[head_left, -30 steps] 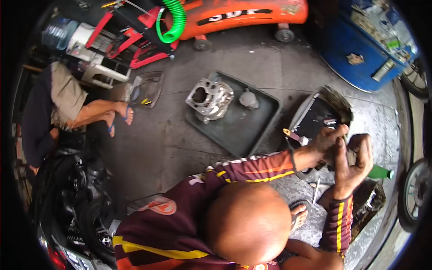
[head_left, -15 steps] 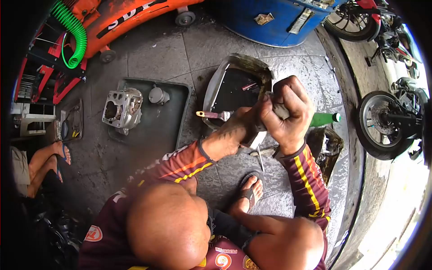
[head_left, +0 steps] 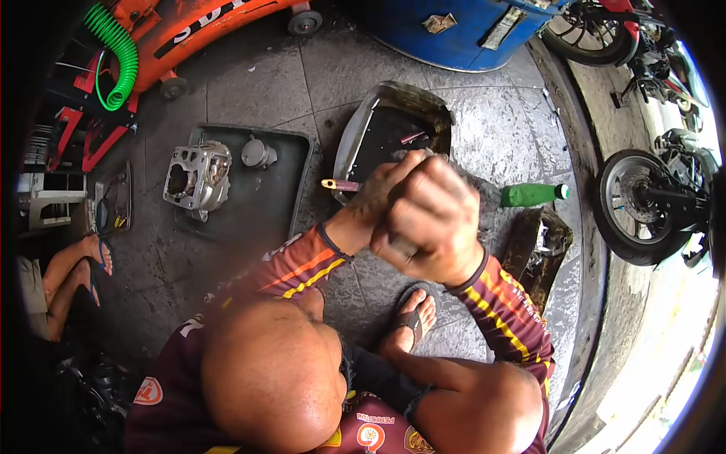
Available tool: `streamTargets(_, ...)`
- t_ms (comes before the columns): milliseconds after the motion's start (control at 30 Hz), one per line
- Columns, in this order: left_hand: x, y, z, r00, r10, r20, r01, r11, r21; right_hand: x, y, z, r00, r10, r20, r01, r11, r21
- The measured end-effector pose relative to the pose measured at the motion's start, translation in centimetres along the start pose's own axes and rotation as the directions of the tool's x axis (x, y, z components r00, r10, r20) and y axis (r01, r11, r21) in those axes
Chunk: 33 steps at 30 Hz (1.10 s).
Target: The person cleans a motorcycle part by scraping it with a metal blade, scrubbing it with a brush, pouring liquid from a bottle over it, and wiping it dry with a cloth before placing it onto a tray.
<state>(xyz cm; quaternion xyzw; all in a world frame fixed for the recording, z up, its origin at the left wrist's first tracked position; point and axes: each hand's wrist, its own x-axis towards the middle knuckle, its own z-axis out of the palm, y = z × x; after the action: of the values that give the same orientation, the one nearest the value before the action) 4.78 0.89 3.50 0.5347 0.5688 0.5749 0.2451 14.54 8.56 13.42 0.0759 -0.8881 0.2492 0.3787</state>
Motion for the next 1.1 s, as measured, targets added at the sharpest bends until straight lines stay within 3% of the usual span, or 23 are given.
streamTargets(33, -0.1, 0.4, -0.1, 0.962, -0.274, -0.006, 0.265, 0.935, -0.235, -0.1, 1.3, -0.5, 0.995, 0.1, 0.004, -0.1, 0.991, -0.091)
streamTargets(67, 0.0, 1.1, 0.5, 0.825, -0.553, 0.117, 0.528, 0.68, -0.508, -0.1, 3.1, -1.3, 0.982, 0.191, 0.003, -0.187, 0.965, -0.183)
streamTargets(100, 0.3, 2.0, 1.0, 0.596, -0.77, 0.226, 0.641, 0.288, -0.711, 0.3, 3.5, -1.8, 0.962, 0.274, 0.001, -0.267, 0.938, -0.219)
streamTargets(133, 0.3, 1.3, 1.0, 0.598, -0.769, 0.228, 0.642, 0.29, -0.709, 0.5, 2.9, -1.9, 0.962, 0.274, -0.003, -0.267, 0.938, -0.222)
streamTargets(167, 0.3, 0.1, 0.8, 0.94, -0.338, -0.045, 0.312, 0.905, -0.289, 0.6, 1.7, -1.7, 0.981, 0.193, 0.014, -0.19, 0.974, -0.125)
streamTargets(233, 0.5, 1.4, 0.6, 0.989, 0.039, -0.142, -0.067, 0.978, -0.198, 0.3, -0.2, 0.2, 0.999, 0.046, -0.012, -0.045, 0.998, 0.044)
streamTargets(267, 0.5, 2.1, 0.6, 0.957, 0.226, -0.183, -0.252, 0.958, -0.139, 0.2, 0.9, -0.2, 0.999, 0.045, -0.013, -0.044, 0.998, 0.044)
streamTargets(300, -0.4, 1.9, 0.5, 0.986, -0.164, -0.03, 0.152, 0.959, -0.238, 0.0, 2.6, -1.1, 0.985, 0.174, 0.014, -0.172, 0.981, -0.094)
streamTargets(333, -0.4, 1.8, 0.6, 0.94, -0.332, 0.075, 0.334, 0.857, -0.394, -0.1, 3.6, -1.7, 0.954, 0.3, 0.025, -0.286, 0.93, -0.232)
streamTargets(400, -0.4, 1.7, 0.8, 0.73, -0.625, 0.276, 0.636, 0.473, -0.61, -0.4, 2.3, -2.0, 0.948, 0.317, 0.031, -0.301, 0.924, -0.238)
streamTargets(433, -0.4, 1.0, 0.6, 0.915, -0.394, 0.084, 0.395, 0.834, -0.385, -0.4, 0.7, -1.6, 0.977, 0.208, 0.049, -0.2, 0.97, -0.141)
streamTargets(467, -0.4, 0.2, 0.4, 0.998, -0.061, -0.013, 0.061, 0.996, -0.063, -0.1, -0.3, -1.0, 0.994, 0.092, 0.055, -0.09, 0.995, -0.042)
streamTargets(500, -0.3, 0.5, 0.2, 0.997, -0.079, -0.011, 0.078, 0.993, -0.085, -0.2, -0.1, 0.2, 0.998, 0.038, -0.042, -0.035, 0.997, 0.062)
streamTargets(567, -0.4, 0.7, -0.1, 0.993, -0.114, -0.005, 0.113, 0.985, -0.131, -0.2, 1.9, -0.8, 0.984, 0.175, -0.031, -0.176, 0.984, -0.027)
streamTargets(633, -0.8, 1.1, 0.3, 0.952, -0.302, 0.056, 0.305, 0.906, -0.295, 0.0, 1.7, -1.2, 0.984, 0.18, -0.003, -0.179, 0.98, -0.081)
streamTargets(733, 0.2, 1.4, 0.1, 0.994, 0.1, -0.033, -0.098, 0.994, 0.051, -0.1, -0.1, -0.3, 0.996, 0.093, 0.011, -0.093, 0.995, 0.039)
streamTargets(767, 0.0, 1.6, -0.1, 0.991, -0.124, 0.045, 0.129, 0.986, -0.106, -0.2, 0.8, -1.1, 0.989, 0.148, 0.031, -0.147, 0.989, -0.032)
streamTargets(833, -0.6, 1.9, -0.4, 0.811, -0.551, 0.194, 0.583, 0.737, -0.343, -0.2, 2.5, -1.2, 0.98, 0.198, 0.003, -0.196, 0.971, -0.138)
streamTargets(900, -0.6, 2.1, 0.3, 0.814, -0.547, 0.197, 0.581, 0.754, -0.307, -0.1, 1.5, -1.5, 0.985, 0.172, 0.019, -0.17, 0.981, -0.091)
streamTargets(933, -0.1, 2.1, 0.9, 0.957, -0.289, 0.021, 0.285, 0.922, -0.261, 0.3, 0.1, -1.1, 0.991, 0.129, 0.028, -0.128, 0.992, -0.022)
streamTargets(1000, 0.3, 2.5, 0.6, 0.99, 0.013, -0.137, -0.035, 0.987, -0.159, -0.1, 0.3, -0.2, 0.998, 0.071, 0.003, -0.071, 0.997, 0.042)
streamTargets(1033, 0.4, 3.5, -0.3, 0.934, -0.358, 0.002, 0.348, 0.906, -0.241, -0.1, 1.9, -1.0, 0.986, 0.165, 0.012, -0.164, 0.984, -0.075)
streamTargets(1100, -0.1, 3.2, -0.5, 0.825, -0.551, 0.126, 0.564, 0.786, -0.253, -0.1, 2.6, -1.6, 0.965, 0.261, 0.026, -0.251, 0.949, -0.193)
